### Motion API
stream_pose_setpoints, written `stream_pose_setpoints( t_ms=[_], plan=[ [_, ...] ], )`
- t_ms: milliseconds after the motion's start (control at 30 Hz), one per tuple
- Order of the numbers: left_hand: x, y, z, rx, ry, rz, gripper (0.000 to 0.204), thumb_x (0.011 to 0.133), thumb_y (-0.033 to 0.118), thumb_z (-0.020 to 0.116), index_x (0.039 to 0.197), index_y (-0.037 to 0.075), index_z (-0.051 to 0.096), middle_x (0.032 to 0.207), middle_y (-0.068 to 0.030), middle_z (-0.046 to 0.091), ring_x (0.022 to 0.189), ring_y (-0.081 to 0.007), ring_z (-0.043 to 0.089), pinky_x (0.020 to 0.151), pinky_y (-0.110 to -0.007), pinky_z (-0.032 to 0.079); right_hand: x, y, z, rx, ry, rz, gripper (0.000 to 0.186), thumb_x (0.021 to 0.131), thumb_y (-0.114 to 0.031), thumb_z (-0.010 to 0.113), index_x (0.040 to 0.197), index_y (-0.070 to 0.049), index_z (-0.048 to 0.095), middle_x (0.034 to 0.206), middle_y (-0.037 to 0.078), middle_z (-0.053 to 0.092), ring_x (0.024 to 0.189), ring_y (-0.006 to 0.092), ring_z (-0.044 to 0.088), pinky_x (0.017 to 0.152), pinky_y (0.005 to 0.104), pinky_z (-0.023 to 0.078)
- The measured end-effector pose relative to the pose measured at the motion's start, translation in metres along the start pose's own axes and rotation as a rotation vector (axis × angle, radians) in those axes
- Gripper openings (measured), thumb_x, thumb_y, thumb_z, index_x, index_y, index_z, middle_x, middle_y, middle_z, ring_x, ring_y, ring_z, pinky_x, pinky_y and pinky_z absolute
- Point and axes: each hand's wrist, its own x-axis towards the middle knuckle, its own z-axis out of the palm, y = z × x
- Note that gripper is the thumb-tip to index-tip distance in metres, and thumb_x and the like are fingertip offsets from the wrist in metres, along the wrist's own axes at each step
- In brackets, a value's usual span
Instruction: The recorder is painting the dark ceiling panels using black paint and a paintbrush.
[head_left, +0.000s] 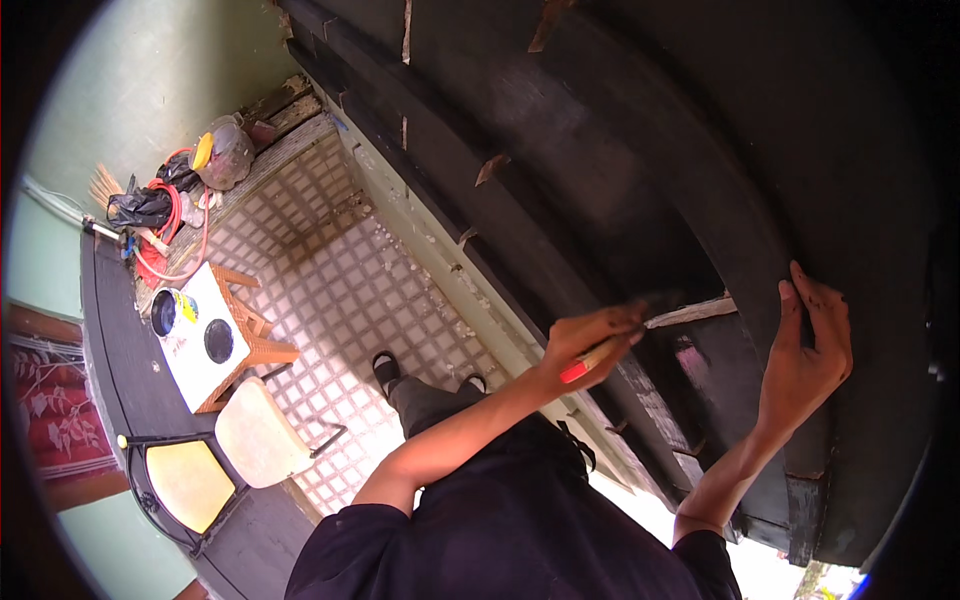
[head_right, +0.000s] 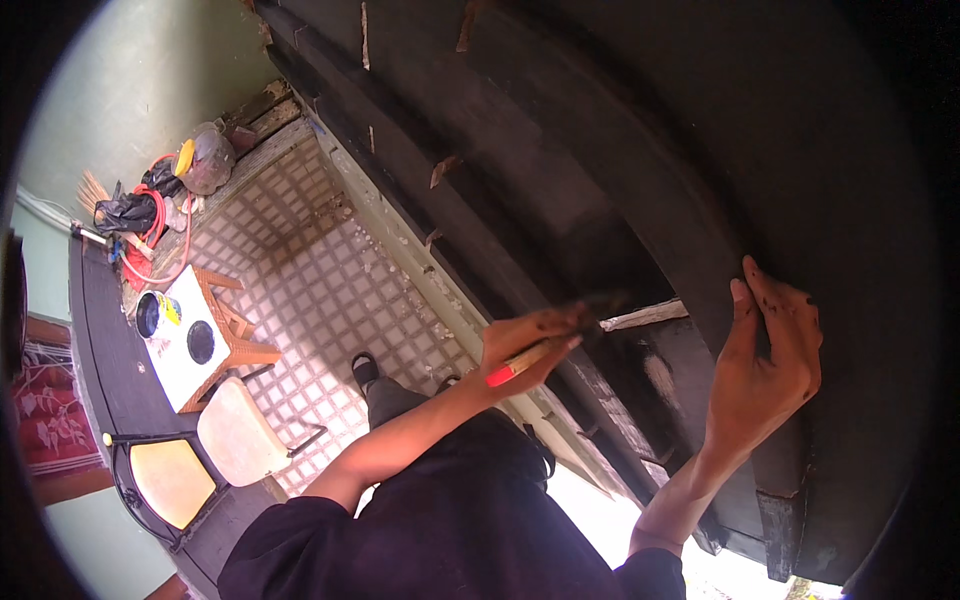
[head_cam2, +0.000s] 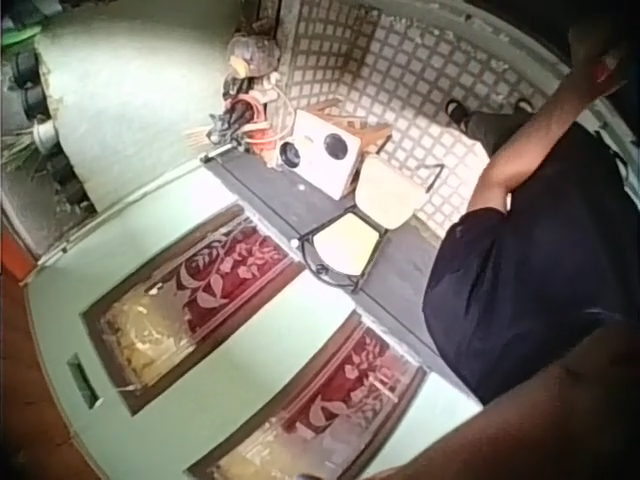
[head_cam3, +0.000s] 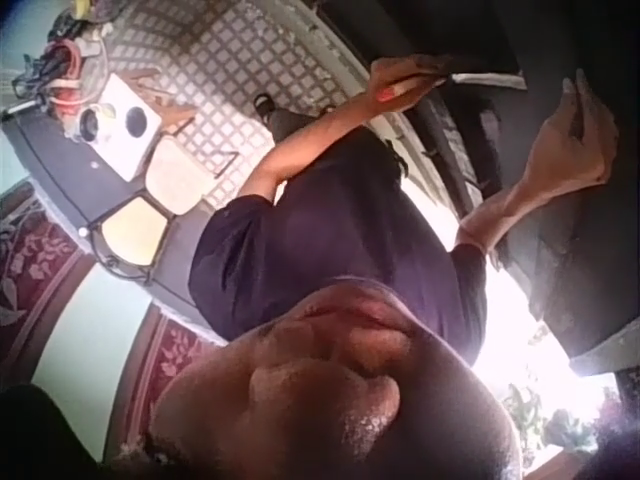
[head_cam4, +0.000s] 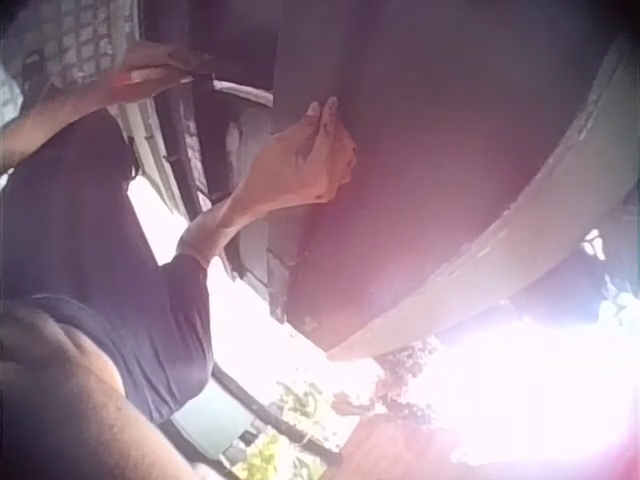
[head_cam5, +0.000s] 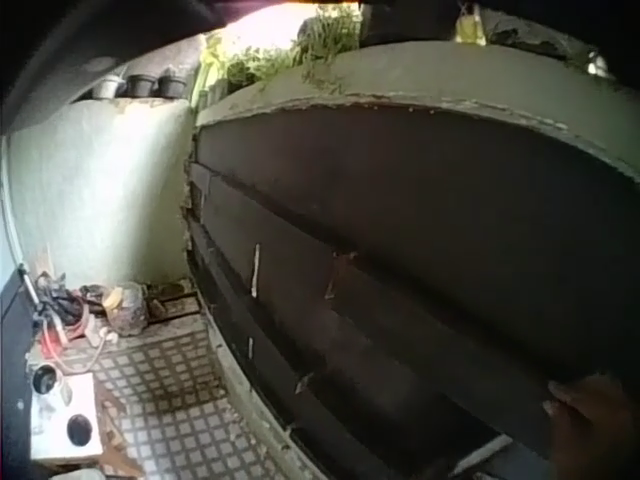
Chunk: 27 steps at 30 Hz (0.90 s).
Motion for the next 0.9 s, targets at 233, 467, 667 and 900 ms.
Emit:
stream_pose_setpoints(
  t_ms=[233, 467, 667, 900],
  plan=[
    [0.047, -0.017, -0.036, -0.084, -0.084, -0.178, 0.012, 0.082, -0.005, 0.074, 0.093, -0.004, 0.069, 0.101, -0.0168, 0.073, 0.092, -0.0228, 0.074, 0.077, -0.028, 0.059, 0.001, -0.001, 0.004, 0.016, 0.012, -0.003, 0.019, 0.084, -0.003, 0.072, 0.100, -0.011, 0.078, 0.094, 0.001, 0.074, 0.086, 0.0143, 0.067, 0.084, 0.0319, 0.050],
    [0.143, -0.058, -0.126, 0.303, 0.353, 0.086, 0.017, 0.082, 0.000, 0.077, 0.097, -0.002, 0.070, 0.102, -0.0141, 0.074, 0.089, -0.0167, 0.072, 0.080, -0.027, 0.056, 0.002, -0.002, 0.003, -0.001, 0.010, -0.018, 0.018, 0.084, -0.004, 0.073, 0.100, -0.011, 0.079, 0.093, 0.001, 0.074, 0.084, 0.0141, 0.067, 0.083, 0.0325, 0.050],
    [0.132, -0.058, -0.070, 0.333, 0.481, 0.064, 0.010, 0.085, 0.000, 0.072, 0.095, 0.000, 0.069, 0.103, -0.0137, 0.073, 0.086, -0.0166, 0.071, 0.078, -0.028, 0.057, 0.001, 0.000, 0.004, 0.049, 0.021, -0.009, 0.020, 0.083, 0.001, 0.073, 0.099, -0.008, 0.078, 0.093, 0.003, 0.074, 0.084, 0.0142, 0.067, 0.080, 0.0304, 0.049],
    [0.033, 0.015, 0.019, 0.055, 0.136, 0.143, 0.019, 0.075, -0.001, 0.081, 0.084, 0.006, 0.066, 0.102, -0.0152, 0.074, 0.078, -0.0253, 0.075, 0.063, -0.030, 0.061, 0.000, -0.002, 0.004, 0.067, 0.035, 0.037, 0.020, 0.082, 0.005, 0.072, 0.099, -0.004, 0.078, 0.093, 0.006, 0.074, 0.084, 0.0153, 0.066, 0.078, 0.0287, 0.050]
  ],
)
